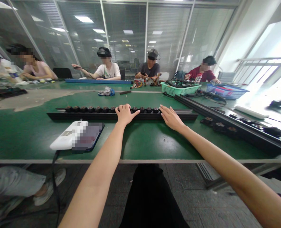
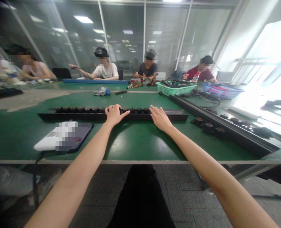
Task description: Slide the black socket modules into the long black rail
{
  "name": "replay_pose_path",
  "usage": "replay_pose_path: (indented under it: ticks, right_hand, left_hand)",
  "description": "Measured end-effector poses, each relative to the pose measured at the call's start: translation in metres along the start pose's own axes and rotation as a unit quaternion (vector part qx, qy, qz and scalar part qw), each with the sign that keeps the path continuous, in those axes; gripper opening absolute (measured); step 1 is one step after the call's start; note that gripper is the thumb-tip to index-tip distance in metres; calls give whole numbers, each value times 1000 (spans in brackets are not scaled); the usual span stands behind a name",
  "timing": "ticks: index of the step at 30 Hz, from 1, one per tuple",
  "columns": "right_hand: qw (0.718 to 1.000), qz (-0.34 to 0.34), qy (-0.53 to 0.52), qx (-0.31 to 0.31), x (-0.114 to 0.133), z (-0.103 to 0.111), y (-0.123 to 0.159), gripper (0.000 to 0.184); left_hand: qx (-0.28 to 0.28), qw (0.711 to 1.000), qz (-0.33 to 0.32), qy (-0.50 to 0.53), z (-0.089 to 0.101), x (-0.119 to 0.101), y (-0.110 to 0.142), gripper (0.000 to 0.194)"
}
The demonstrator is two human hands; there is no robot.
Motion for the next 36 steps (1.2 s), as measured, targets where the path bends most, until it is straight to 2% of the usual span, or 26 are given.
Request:
replay_pose_path:
  ticks: [7,14,22,29,36]
  right_hand:
    - [999,9,28,-16,-2,-5,-5,59]
    - [998,-27,32,-51,-1,-8,-11,53]
    - [994,-86,-12,-70,-2,-7,-11,44]
    - [983,-103,-110,-106,-6,-7,-13,37]
    - [975,-113,-146,-122,-8,-7,-13,36]
  left_hand:
    - [-1,1000,3,-5,0,-1,0,51]
    - [0,1000,5,-8,-1,-1,-1,52]
    - [0,1000,6,-4,-1,0,-1,52]
    - [-9,1000,2,-6,-4,2,-1,52]
    - [-10,1000,0,-6,-3,1,-1,52]
Point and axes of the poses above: each hand's wrist, its own y-axis away from the middle knuckle, its own z-axis out of the back of the hand, x = y × z, the point moved 1 cm from there along -y, towards the middle knuckle, and after that the axes turned 4 degrees about y, right-handed, at the moved point
